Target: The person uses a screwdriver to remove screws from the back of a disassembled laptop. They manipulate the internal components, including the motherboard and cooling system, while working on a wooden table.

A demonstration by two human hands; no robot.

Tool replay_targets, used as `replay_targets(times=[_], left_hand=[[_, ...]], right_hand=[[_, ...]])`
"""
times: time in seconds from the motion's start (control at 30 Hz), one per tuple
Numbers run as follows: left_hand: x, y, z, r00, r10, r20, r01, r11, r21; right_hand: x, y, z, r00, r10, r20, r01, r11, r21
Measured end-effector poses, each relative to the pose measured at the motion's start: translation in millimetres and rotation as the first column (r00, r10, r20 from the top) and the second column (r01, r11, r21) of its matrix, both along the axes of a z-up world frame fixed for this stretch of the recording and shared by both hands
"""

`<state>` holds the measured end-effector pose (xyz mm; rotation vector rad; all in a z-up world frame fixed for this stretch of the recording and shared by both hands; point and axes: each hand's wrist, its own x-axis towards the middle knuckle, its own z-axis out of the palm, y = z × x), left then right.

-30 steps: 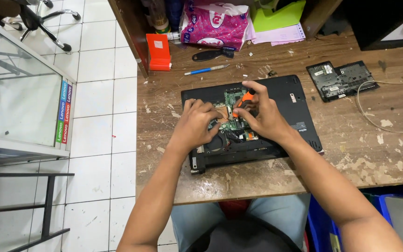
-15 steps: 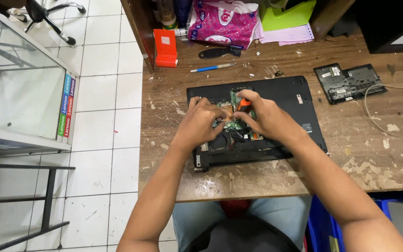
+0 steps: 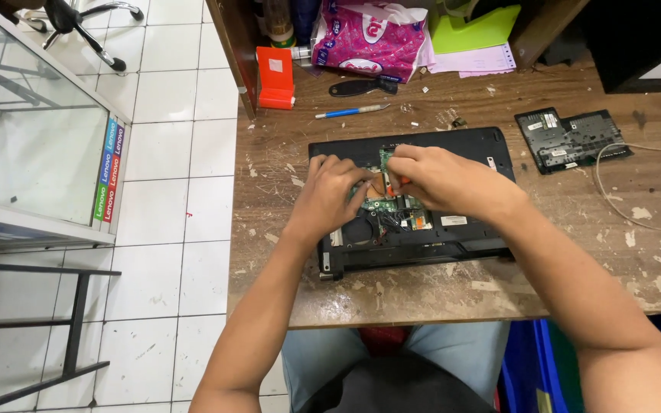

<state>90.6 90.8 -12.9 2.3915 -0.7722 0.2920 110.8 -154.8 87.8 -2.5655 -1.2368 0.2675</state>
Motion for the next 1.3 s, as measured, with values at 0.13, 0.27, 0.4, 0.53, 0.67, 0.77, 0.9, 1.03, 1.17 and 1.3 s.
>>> replay_targets(times=[0.13,0.27,0.4,0.53,0.67,0.77,0.9,1.03,1.17,1.3], left_hand=[[0,0,0,1.0,0.006,0.014,-0.006,1.0,-0.008],[-2,0,3,1.0,0.002,0.013,-0.001,1.0,-0.018],[1,1,0,1.0,-0.002,-0.007,0.002,1.0,0.001],[1,1,-2,1.0,-0.001,-0.004,0.001,1.0,0.0],[-1,-1,0,1.0,0.004,-0.019,-0.004,1.0,0.005],[-1,-1,1,1.0,0.005,-0.026,-0.004,1.0,0.011],[1,-1,-2,0.999,0.007,-0.032,-0.006,1.0,0.026],[0,0,0,1.0,0.006,-0.026,-0.006,0.999,0.034],[1,-1,-3,1.0,0.002,-0.029,-0.001,1.0,0.021],[0,-1,-2,1.0,-0.003,-0.026,0.003,1.0,0.005]], right_hand=[[-4,15,21,0.999,-0.053,-0.015,0.05,0.991,-0.124],[-3,18,23,0.98,-0.193,0.056,0.201,0.94,-0.275],[-3,18,21,0.998,0.028,0.063,-0.012,0.969,-0.248],[-2,21,21,0.999,-0.03,0.032,0.037,0.97,-0.241],[1,18,16,0.977,-0.194,0.091,0.214,0.918,-0.335],[-4,20,29,0.994,-0.069,0.086,0.095,0.936,-0.34],[-9,23,41,0.996,0.064,0.065,-0.041,0.948,-0.315],[0,20,27,0.985,-0.15,0.084,0.17,0.926,-0.338],[-4,20,31,0.989,-0.07,0.127,0.113,0.921,-0.372],[-14,29,53,0.993,0.082,0.082,-0.046,0.926,-0.376]])
